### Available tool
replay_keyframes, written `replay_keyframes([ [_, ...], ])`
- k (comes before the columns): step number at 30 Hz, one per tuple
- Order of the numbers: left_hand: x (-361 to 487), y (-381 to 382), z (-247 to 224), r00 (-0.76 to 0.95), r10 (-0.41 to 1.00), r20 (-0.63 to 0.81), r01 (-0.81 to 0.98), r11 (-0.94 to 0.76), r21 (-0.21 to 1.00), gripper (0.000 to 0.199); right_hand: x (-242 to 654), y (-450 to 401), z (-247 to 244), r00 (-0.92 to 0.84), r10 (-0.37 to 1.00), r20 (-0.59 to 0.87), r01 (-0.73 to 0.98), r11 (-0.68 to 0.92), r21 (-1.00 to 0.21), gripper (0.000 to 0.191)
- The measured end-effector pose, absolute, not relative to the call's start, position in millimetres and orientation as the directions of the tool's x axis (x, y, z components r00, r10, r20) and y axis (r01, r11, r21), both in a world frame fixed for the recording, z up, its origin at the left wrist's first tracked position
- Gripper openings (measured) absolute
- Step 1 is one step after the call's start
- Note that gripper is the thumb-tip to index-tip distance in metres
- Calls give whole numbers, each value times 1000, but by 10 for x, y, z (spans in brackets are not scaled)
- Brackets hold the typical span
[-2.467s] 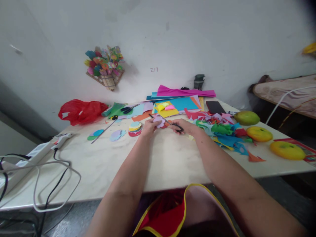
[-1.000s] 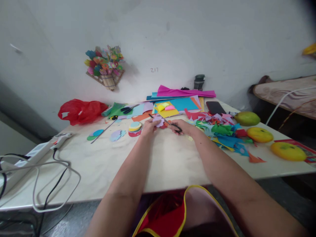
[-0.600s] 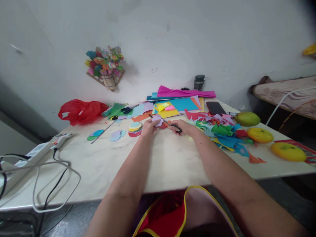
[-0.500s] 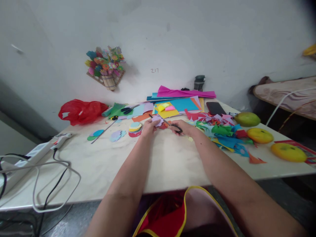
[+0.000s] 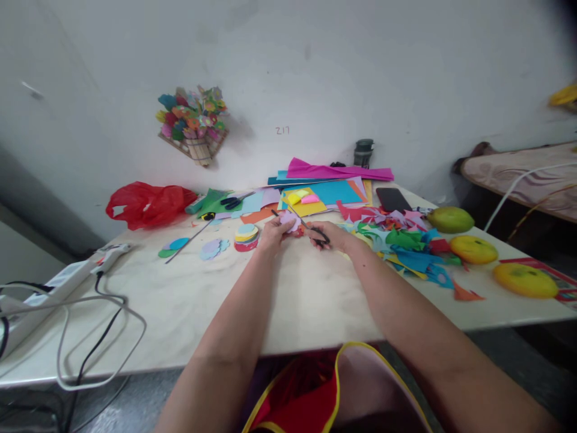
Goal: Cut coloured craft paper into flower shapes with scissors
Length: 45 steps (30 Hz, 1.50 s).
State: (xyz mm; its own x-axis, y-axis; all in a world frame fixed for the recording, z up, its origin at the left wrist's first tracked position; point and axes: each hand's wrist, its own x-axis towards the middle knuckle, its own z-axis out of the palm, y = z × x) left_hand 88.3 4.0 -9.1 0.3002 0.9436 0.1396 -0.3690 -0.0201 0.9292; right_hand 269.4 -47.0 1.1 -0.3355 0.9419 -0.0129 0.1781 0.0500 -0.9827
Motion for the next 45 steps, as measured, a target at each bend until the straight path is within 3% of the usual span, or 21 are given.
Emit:
replay_keyframes([
  [10, 911, 20, -72, 346, 926, 153, -378, -12, 926, 42, 2627, -542, 78, -305, 953, -4, 168, 50, -984, 29],
  [21, 989, -6, -93, 162, 979, 124, -426, -44, 904, 40, 2585, -538, 32, -248, 968, 24, 138, 60, -989, 24],
  [32, 1049, -46, -62, 86, 991, 101, -488, -46, 872, 35, 2582, -503, -21, -267, 963, 38, 107, 69, -992, 29],
  [45, 1129, -38, -107, -28, 993, 115, -433, -116, 894, 35, 2500, -486, -40, -183, 982, 45, 81, 61, -995, 24],
])
